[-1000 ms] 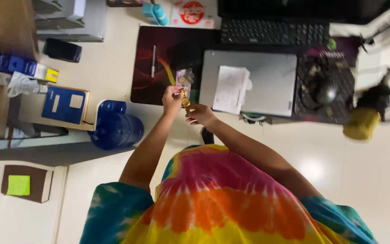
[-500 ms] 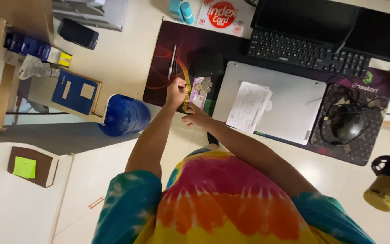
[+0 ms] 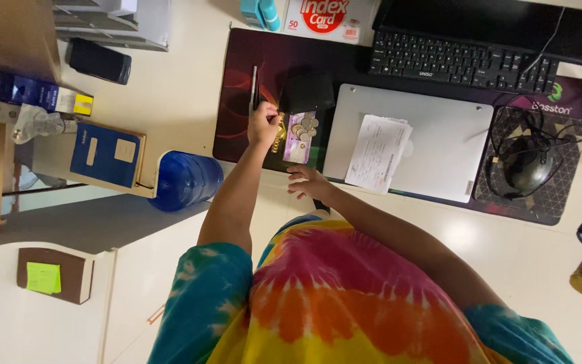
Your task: Cleaning a countertop and then organizing various household items such as bottles, containers, and jewelry into drawers.
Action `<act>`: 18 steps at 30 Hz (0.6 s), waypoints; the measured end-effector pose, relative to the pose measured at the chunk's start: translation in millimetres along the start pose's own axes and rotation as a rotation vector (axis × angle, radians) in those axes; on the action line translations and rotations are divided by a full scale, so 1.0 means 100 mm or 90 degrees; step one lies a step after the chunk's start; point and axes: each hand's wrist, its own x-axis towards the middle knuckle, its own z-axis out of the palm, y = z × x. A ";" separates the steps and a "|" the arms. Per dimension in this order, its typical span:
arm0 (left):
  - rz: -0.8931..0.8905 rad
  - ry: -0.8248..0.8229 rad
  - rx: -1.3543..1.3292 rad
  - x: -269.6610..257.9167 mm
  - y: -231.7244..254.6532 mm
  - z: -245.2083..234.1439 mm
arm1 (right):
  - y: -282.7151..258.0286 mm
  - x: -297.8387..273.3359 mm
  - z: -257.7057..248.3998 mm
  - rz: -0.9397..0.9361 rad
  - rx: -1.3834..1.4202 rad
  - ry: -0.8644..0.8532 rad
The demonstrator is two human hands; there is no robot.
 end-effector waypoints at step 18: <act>0.065 0.208 -0.064 -1.95 0.56 0.00 | 0.25 -0.59 -0.32 0.010 -0.056 -0.007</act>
